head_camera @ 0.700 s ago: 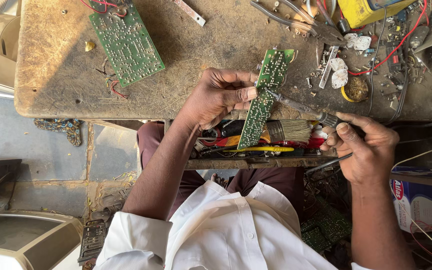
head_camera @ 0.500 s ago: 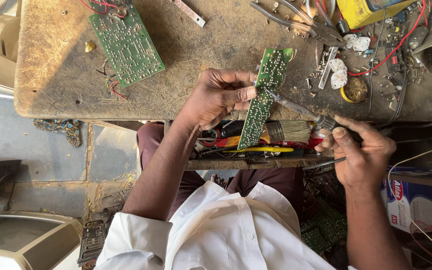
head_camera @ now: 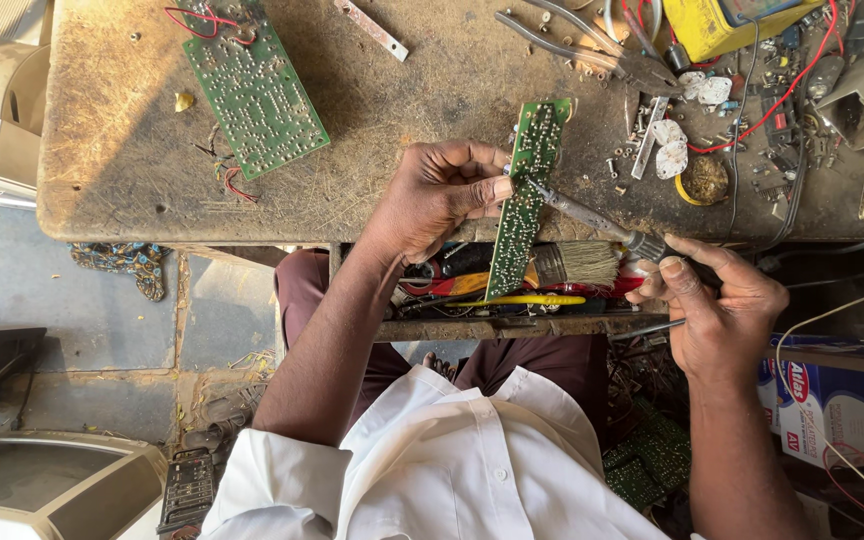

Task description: The person desolders components from a green circuit board using a soldering iron, then uses pliers and a multimeter to test and handle small electronic components on a cluttered workbench. They sort and place removed parts on the bench while working through the board.

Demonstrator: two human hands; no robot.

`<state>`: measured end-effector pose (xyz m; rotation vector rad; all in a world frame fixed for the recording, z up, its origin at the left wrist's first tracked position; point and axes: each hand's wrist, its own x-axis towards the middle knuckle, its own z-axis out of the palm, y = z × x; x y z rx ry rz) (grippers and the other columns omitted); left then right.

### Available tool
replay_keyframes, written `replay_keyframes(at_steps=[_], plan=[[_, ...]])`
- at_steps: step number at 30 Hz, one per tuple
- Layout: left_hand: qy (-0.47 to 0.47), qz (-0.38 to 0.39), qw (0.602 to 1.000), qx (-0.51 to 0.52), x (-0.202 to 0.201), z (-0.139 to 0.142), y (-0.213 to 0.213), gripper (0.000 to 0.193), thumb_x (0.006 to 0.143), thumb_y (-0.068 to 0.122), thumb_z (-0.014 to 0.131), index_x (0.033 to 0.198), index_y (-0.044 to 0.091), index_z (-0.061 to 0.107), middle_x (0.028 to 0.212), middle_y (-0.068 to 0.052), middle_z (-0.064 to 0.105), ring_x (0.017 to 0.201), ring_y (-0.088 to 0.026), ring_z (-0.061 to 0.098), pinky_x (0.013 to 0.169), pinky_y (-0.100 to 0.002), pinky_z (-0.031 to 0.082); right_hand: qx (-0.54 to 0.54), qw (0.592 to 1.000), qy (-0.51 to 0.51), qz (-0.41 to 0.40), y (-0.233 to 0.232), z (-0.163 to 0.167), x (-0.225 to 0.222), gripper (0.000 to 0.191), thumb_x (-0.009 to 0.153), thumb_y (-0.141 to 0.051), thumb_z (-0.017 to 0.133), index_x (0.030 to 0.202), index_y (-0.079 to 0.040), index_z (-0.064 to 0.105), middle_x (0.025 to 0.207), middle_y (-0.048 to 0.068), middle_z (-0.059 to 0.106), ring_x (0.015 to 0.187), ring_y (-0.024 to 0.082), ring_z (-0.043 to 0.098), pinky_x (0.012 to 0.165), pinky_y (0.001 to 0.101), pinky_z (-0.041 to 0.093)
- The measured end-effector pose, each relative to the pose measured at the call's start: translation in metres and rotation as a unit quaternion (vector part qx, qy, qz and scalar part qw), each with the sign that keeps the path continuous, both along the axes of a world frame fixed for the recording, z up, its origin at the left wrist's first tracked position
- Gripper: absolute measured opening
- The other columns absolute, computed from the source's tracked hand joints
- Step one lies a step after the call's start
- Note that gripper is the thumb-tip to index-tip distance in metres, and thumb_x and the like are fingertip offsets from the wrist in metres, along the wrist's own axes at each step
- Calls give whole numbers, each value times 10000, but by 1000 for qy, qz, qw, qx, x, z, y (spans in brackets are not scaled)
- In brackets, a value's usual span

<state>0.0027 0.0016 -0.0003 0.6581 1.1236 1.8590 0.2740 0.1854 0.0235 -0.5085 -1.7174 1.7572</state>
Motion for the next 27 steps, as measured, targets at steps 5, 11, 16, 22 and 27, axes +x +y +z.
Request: replay_keyframes(at_steps=[5,11,16,22,27], plan=[[-12,5,1000,16,3,-3,1,236,941,67,761,1149,-31,705,1051,-88,756,934,-140,726,816,-290,633,12,1000,-6,-9,-3,3,-3,221,1031,73,663,1249,109,667,1001,184,702,813,209,705,758,435,662],[3,11,1000,19,3,-2,0,213,963,69,749,1141,-32,690,1063,-87,743,958,-145,722,833,-300,635,38,999,-14,-9,-5,7,-5,222,1014,86,667,1235,108,673,1001,197,713,799,203,708,747,414,662],[8,8,1000,24,4,0,-1,214,961,71,743,1144,-27,691,1063,-94,744,966,-151,729,855,-305,644,52,998,-21,-9,-3,12,-5,221,1013,86,675,1233,110,676,997,198,715,791,194,705,751,399,657],[14,17,999,34,7,2,0,208,966,73,742,1142,-22,685,1048,-83,746,951,-142,723,833,-299,638,125,992,-32,-2,-3,25,-4,224,1014,92,696,1237,108,681,975,192,722,757,192,713,765,353,632],[-24,19,999,43,7,4,-1,189,992,102,731,1149,27,655,1033,-27,710,951,-104,690,838,-276,624,192,979,-71,-18,-13,31,-6,219,1024,64,705,1240,97,683,1028,170,715,835,203,723,775,332,623]])
